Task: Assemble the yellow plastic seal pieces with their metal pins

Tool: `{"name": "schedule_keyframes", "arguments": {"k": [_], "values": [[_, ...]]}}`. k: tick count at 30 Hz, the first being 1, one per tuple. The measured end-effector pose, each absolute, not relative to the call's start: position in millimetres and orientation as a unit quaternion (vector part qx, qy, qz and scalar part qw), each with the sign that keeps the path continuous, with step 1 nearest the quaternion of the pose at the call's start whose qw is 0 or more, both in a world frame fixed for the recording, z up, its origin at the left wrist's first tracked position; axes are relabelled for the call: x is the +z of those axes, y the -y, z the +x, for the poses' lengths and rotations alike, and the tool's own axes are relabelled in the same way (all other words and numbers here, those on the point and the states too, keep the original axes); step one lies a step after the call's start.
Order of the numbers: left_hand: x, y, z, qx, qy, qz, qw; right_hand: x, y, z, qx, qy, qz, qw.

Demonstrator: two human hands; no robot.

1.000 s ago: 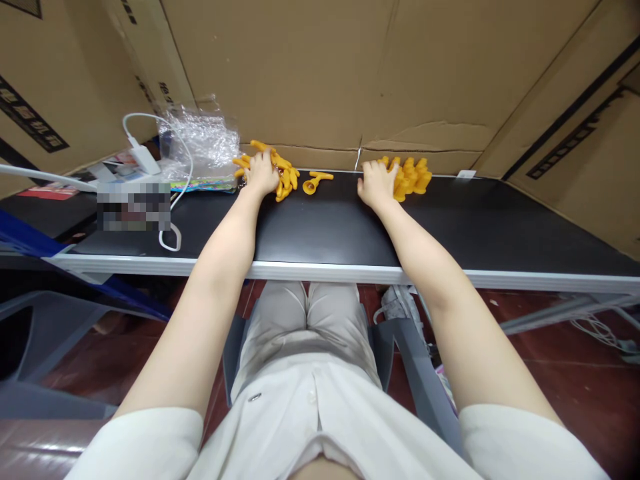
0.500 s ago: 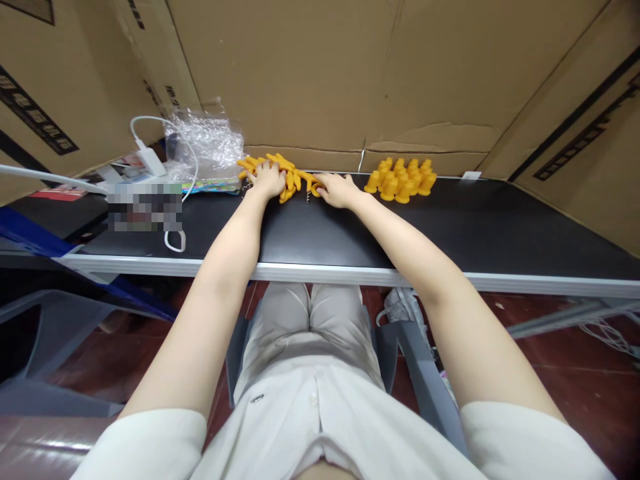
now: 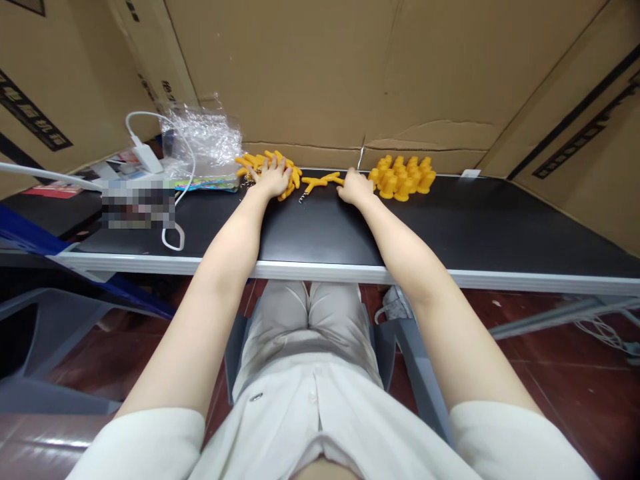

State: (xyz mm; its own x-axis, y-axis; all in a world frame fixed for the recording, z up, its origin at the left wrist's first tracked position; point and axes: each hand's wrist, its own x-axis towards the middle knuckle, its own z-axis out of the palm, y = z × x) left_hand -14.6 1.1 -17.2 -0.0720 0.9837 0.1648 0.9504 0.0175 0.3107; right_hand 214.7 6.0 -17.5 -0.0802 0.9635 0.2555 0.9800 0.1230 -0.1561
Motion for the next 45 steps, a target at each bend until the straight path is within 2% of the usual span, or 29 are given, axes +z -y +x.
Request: {"name": "schedule_keyframes", "arguments": {"k": [7, 14, 18, 23, 29, 45], "values": [[-21.3, -5.0, -17.2, 0.211, -0.694, 0.686, 0.055, -14.7, -12.7, 226.0, -0.022, 0.719, -0.679, 0.148], [-20.6, -11.7, -17.2, 0.295, -0.611, 0.735, 0.012, -6.4, -4.0, 221.7, -0.112, 0.744, -0.611, 0.247], [-16.9, -11.0, -9.5, 0.290, -0.535, 0.793, -0.013, 1.9, 7.8, 216.0, -0.132, 0.806, -0.530, 0.229], [-15.6, -10.0, -1.4, 0.309, -0.528, 0.789, -0.049, -4.4, 1.6, 216.0, -0.150, 0.849, -0.454, 0.225], [-20.0, -14.8, 4.9, 0.330, -0.494, 0.801, -0.070, -5.5, -1.8, 217.0, -0.158, 0.841, -0.470, 0.215], [-24.1, -23.5, 12.2, 0.355, -0.461, 0.812, -0.029, 1.5, 6.3, 216.1, -0.146, 0.839, -0.486, 0.195]]}}
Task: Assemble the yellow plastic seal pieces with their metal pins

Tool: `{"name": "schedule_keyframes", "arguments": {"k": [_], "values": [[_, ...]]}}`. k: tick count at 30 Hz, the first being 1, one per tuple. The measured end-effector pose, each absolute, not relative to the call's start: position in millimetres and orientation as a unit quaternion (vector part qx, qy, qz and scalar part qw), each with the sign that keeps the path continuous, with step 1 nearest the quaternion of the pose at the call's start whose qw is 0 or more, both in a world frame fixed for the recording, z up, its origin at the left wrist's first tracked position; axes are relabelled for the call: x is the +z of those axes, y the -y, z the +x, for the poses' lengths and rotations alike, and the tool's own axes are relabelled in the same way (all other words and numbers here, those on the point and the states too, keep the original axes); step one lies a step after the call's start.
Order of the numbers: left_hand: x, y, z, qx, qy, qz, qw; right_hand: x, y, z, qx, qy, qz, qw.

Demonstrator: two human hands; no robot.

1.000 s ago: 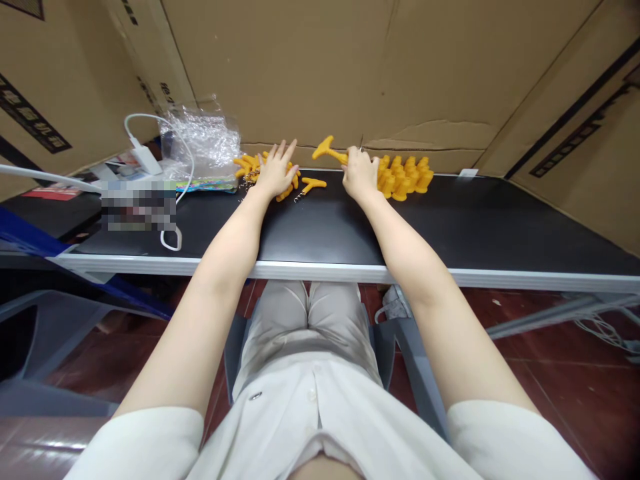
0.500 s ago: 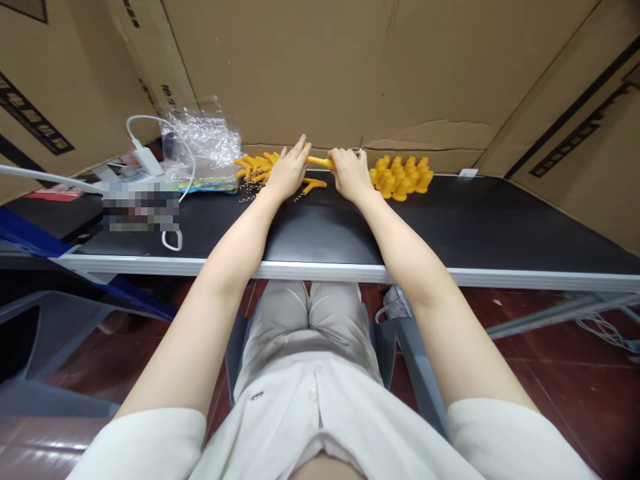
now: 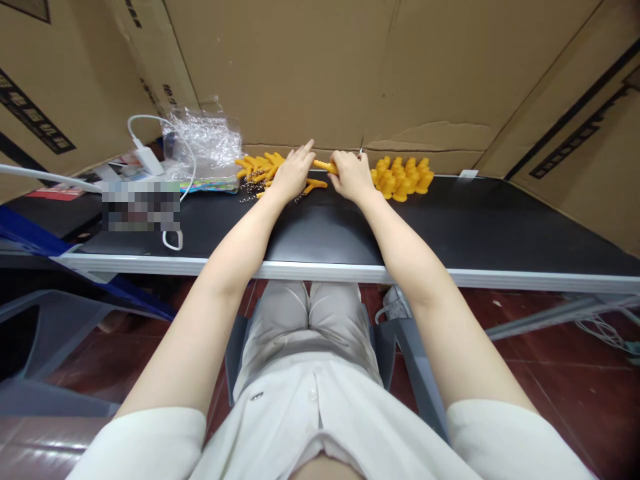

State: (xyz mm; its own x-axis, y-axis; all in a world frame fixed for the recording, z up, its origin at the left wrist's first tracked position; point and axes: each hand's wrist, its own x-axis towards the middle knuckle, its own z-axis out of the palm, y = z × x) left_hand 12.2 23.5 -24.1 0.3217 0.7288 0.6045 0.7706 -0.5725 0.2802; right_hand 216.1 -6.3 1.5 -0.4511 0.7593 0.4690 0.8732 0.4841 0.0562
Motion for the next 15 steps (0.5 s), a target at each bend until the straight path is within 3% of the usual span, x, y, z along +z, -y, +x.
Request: {"name": "schedule_keyframes", "arguments": {"k": [5, 15], "values": [[-24.0, -22.9, 14.4, -0.341, 0.464, -0.816, 0.059, 0.6, 3.8, 216.2, -0.143, 0.823, -0.501, 0.225], [-12.0, -10.1, -0.7, -0.336, 0.575, -0.743, 0.058, 5.7, 7.2, 221.2, -0.120, 0.816, -0.527, 0.205]]}}
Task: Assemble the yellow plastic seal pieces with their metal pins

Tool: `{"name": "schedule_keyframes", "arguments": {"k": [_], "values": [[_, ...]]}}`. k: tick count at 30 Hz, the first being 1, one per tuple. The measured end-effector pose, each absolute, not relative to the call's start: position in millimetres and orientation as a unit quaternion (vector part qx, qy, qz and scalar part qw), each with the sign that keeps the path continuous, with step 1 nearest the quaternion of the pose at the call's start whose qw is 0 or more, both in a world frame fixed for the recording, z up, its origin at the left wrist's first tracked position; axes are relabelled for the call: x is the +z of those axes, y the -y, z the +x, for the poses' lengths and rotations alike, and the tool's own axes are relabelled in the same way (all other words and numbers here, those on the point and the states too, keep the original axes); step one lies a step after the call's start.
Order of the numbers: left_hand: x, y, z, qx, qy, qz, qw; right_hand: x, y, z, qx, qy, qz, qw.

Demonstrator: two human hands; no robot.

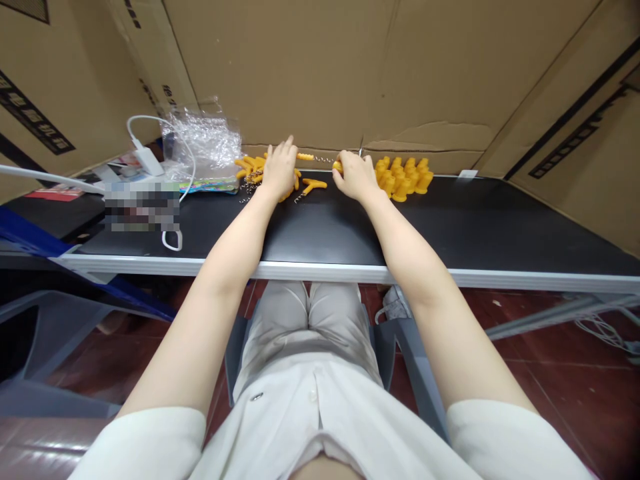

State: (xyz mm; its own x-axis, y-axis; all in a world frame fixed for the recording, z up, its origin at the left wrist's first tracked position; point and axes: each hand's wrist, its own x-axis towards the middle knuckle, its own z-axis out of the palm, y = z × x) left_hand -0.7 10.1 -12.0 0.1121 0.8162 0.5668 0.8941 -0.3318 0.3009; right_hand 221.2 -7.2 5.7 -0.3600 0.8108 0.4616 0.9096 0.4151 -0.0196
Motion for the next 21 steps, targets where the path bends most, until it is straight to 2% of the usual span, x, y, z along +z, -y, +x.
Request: {"name": "schedule_keyframes", "arguments": {"k": [7, 15, 21], "values": [[-16.6, -15.3, -25.9, -0.409, 0.639, -0.649, 0.051, 10.8, -4.1, 239.9, -0.095, 0.783, -0.581, 0.201], [-7.7, 8.4, -25.2, -0.257, 0.750, -0.608, 0.032, 11.4, -25.5, 269.3, -0.029, 0.745, -0.632, 0.212], [-14.4, -2.3, -33.2, -0.258, 0.755, -0.603, -0.015, 15.1, -18.3, 268.4, -0.009, 0.735, -0.651, 0.188]]}}
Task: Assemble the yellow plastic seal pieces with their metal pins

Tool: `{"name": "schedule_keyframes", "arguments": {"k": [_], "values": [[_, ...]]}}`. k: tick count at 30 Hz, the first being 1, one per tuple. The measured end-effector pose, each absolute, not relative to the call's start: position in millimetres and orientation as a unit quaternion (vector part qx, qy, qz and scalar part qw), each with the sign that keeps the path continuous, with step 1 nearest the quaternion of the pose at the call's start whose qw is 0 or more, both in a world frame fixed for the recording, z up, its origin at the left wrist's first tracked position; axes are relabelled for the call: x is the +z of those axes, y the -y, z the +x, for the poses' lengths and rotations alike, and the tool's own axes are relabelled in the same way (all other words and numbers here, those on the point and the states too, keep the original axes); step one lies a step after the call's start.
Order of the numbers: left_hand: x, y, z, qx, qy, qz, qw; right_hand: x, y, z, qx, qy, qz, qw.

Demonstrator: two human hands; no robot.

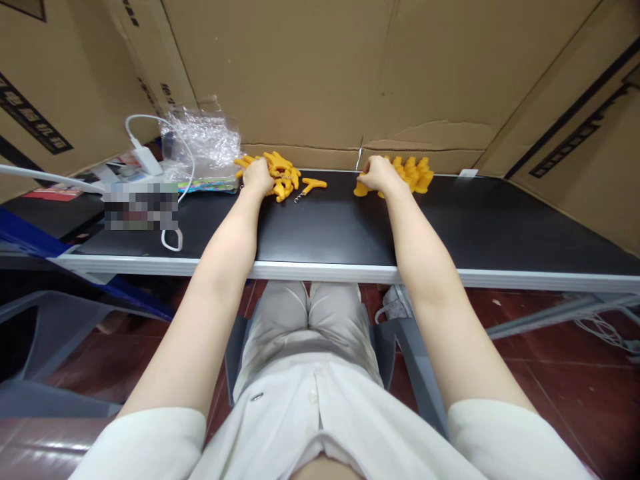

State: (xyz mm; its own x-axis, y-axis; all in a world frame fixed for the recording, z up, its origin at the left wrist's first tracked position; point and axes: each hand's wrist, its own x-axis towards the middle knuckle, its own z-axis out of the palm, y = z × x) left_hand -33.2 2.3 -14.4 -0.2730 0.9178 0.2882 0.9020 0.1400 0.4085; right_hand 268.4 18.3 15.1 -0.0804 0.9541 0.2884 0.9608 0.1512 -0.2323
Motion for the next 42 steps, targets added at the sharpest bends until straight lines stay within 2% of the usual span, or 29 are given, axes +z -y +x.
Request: {"name": "schedule_keyframes", "arguments": {"k": [11, 22, 31, 38, 42], "values": [[-10.9, 2.1, -30.1, 0.246, -0.761, 0.599, 0.027, 11.8, -15.7, 267.2, 0.005, 0.726, -0.669, 0.160], [-6.3, 6.2, -27.4, 0.210, -0.772, 0.600, -0.008, 9.5, -14.5, 264.4, 0.012, 0.718, -0.679, 0.154], [-7.7, -10.7, -28.7, 0.394, -0.711, 0.582, 0.035, 5.5, -17.1, 268.0, 0.036, 0.720, -0.671, 0.174], [25.3, -9.1, -8.5, 0.413, -0.679, 0.605, 0.054, 11.7, -6.9, 260.3, 0.041, 0.716, -0.678, 0.160], [10.6, -18.2, -9.8, 0.439, -0.640, 0.628, 0.059, 9.4, -9.7, 261.1, 0.030, 0.717, -0.677, 0.160]]}}
